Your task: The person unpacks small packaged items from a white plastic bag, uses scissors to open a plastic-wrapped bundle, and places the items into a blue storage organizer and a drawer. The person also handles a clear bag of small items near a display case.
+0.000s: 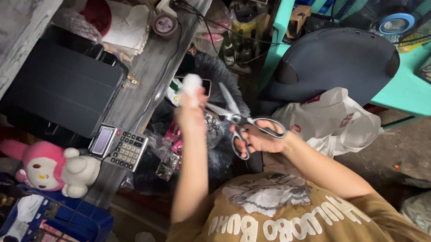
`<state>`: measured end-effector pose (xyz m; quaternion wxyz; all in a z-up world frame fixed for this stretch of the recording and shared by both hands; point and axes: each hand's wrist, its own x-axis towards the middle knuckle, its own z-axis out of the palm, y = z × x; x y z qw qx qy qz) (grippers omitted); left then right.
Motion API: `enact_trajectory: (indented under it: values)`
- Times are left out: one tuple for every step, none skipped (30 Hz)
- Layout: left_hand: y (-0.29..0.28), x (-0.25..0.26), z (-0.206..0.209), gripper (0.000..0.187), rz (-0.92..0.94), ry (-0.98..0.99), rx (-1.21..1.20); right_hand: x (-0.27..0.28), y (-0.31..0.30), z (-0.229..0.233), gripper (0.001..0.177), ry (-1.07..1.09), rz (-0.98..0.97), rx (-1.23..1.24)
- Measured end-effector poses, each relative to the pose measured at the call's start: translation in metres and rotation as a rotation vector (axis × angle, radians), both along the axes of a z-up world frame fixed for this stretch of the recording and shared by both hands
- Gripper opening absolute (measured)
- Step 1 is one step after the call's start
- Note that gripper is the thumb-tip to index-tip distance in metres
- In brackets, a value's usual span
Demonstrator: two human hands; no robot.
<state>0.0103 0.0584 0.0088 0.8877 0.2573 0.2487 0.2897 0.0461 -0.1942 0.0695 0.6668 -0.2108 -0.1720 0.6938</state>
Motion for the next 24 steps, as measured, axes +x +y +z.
enact_trajectory:
  values:
    - [0.019,-0.003,0.004,0.041,0.061,0.009,-0.007,0.001,-0.006,0.005,0.081,-0.025,-0.013,0.018]
    - [0.027,-0.006,0.005,0.043,0.122,0.019,-0.016,0.001,-0.01,0.01,0.081,-0.05,-0.026,0.034]
    - [0.024,-0.008,0.004,0.044,0.035,-0.009,0.007,0.001,-0.011,0.014,0.081,-0.062,-0.049,0.041]
    - [0.017,-0.01,0.003,0.046,-0.053,-0.036,0.032,0.001,-0.009,0.017,0.081,-0.074,-0.075,0.05]
    - [0.009,-0.012,0.002,0.048,-0.141,-0.064,0.058,0.001,-0.006,0.02,0.081,-0.086,-0.1,0.059]
    - [-0.009,-0.014,-0.002,0.05,-0.224,-0.065,0.119,-0.002,-0.001,0.021,0.08,-0.071,-0.101,0.076]
    - [-0.033,-0.017,-0.007,0.051,-0.309,-0.065,0.179,-0.005,0.004,0.021,0.079,-0.056,-0.103,0.093]
    - [-0.054,-0.021,-0.01,0.05,-0.367,0.01,0.156,-0.005,0.01,0.02,0.078,-0.047,-0.103,0.112]
    - [-0.064,-0.023,-0.011,0.049,-0.427,0.084,0.132,-0.006,0.013,0.019,0.078,-0.032,-0.099,0.079]
    - [-0.065,-0.025,-0.01,0.045,-0.414,0.056,0.16,-0.007,0.015,0.016,0.079,-0.015,-0.094,0.042]
    - [-0.065,-0.028,-0.007,0.042,-0.4,0.028,0.188,-0.008,0.017,0.013,0.079,0.002,-0.09,0.006]
    - [-0.065,-0.031,-0.004,0.039,-0.384,0.001,0.215,-0.008,0.016,0.01,0.079,0.022,-0.067,0.001]
    - [-0.063,-0.032,0.0,0.036,-0.337,-0.012,0.186,-0.006,0.014,0.007,0.078,0.042,-0.045,-0.004]
    - [-0.055,-0.031,0.003,0.034,-0.288,-0.027,0.16,-0.003,0.013,0.004,0.078,0.059,-0.022,-0.007]
    - [-0.047,-0.031,0.005,0.033,-0.24,-0.043,0.134,-0.003,0.011,0.002,0.078,0.053,0.003,-0.016]
    - [-0.036,-0.028,0.007,0.033,-0.166,-0.017,0.094,-0.003,0.009,0.0,0.079,0.047,0.025,-0.024]
    - [-0.023,-0.024,0.008,0.034,-0.093,0.009,0.054,-0.003,0.007,-0.001,0.079,0.04,0.047,-0.032]
    - [-0.014,-0.024,0.008,0.035,-0.024,0.038,0.013,-0.002,0.004,-0.002,0.079,0.034,0.039,-0.034]
    - [-0.005,-0.025,0.008,0.036,-0.003,0.062,-0.013,-0.002,0.001,-0.003,0.079,0.027,0.031,-0.036]
    - [0.004,-0.028,0.007,0.037,0.021,0.084,-0.041,-0.002,-0.002,-0.004,0.079,0.02,0.026,-0.039]
    - [0.009,-0.03,0.004,0.038,0.045,0.107,-0.069,-0.004,-0.001,-0.007,0.076,-0.121,-0.112,-0.155]
    - [0.004,-0.028,-0.001,0.039,-0.001,0.117,-0.033,-0.006,0.004,-0.01,0.074,-0.266,-0.249,-0.267]
    - [-0.011,-0.026,-0.01,0.04,-0.046,0.127,0.004,-0.006,0.01,-0.013,0.073,-0.412,-0.386,-0.378]
    - [-0.027,-0.026,-0.019,0.042,-0.093,0.142,0.041,-0.006,0.017,-0.016,0.071,-0.647,-0.476,-0.377]
